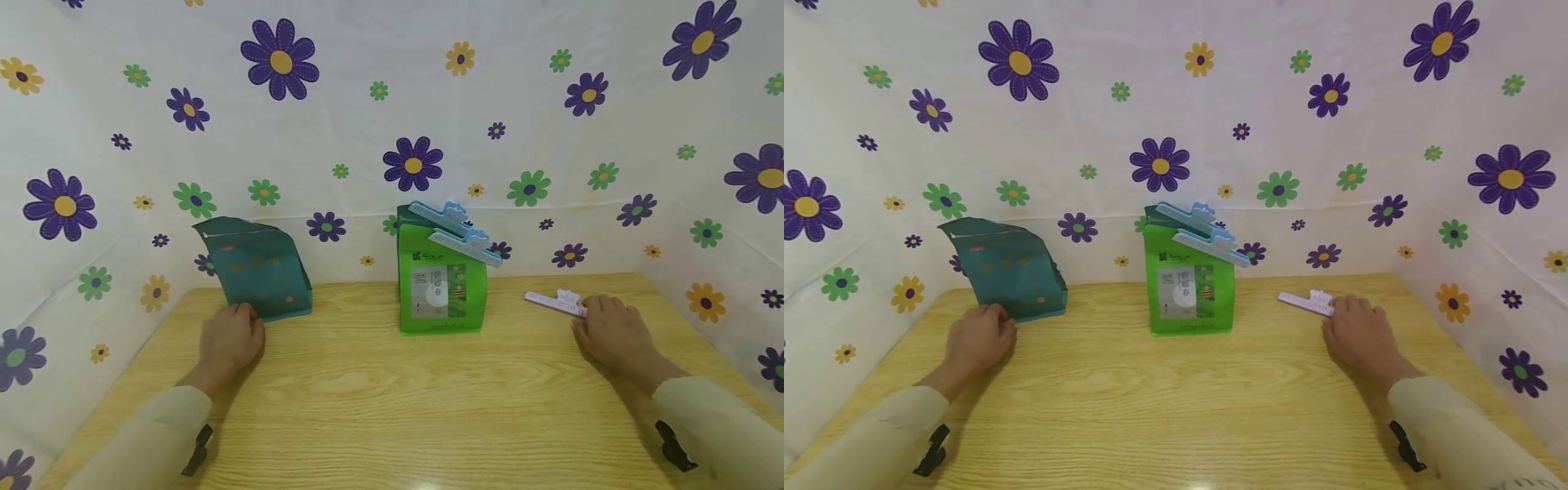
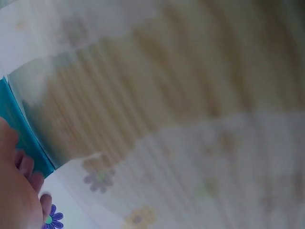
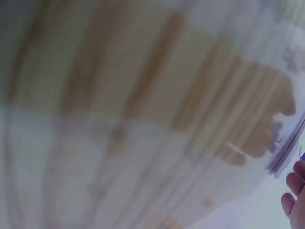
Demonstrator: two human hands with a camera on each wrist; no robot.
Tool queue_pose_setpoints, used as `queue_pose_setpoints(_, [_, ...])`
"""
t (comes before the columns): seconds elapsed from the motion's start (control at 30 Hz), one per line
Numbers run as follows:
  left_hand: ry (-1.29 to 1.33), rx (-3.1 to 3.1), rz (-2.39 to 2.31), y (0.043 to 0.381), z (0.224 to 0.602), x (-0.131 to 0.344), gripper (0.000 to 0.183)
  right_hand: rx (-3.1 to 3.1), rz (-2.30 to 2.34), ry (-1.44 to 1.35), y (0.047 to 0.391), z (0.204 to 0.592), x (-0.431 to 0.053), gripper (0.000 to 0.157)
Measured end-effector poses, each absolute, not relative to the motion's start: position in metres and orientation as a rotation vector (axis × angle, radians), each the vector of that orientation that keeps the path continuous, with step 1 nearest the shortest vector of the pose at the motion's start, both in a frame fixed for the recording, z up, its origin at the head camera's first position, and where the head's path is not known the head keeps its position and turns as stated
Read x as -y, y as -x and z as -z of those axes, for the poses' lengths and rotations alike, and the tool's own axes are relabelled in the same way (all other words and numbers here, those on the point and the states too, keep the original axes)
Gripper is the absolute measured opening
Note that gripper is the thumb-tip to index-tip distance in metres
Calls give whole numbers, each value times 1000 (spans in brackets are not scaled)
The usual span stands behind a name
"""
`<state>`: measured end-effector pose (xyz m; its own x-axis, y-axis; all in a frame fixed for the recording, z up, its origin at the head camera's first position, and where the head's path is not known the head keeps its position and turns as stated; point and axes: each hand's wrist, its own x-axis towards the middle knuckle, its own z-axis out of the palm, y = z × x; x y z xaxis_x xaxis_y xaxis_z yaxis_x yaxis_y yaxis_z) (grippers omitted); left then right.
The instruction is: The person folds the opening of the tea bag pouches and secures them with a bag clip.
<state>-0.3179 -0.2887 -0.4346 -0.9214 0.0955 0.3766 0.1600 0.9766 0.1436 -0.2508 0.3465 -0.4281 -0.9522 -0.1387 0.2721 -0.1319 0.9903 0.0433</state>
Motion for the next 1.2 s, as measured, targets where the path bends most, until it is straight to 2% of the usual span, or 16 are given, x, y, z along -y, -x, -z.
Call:
queue_pose_setpoints(0.17, [-71, 2747, 254, 313, 430, 293, 45, 2878, 133, -129, 250, 430, -351, 44])
queue_pose_setpoints(0.37, [-188, 2749, 298, 314, 433, 293, 52, 2932, 174, -148, 248, 430, -357, 39])
queue_pose_setpoints(0.5, [-142, 2724, 328, 316, 434, 294, 53, 2932, 212, -190, 249, 431, -358, 35])
queue_pose_setpoints(0.7, [10, 2695, 442, 315, 436, 296, 54, 2918, 150, -250, 250, 433, -354, 39])
queue_pose_setpoints(0.9, [241, 2643, 497, 314, 439, 301, 45, 2911, 153, -276, 251, 435, -352, 39])
queue_pose_setpoints(1.2, [284, 2574, 486, 313, 443, 297, 36, 2903, 173, -274, 249, 433, -351, 40])
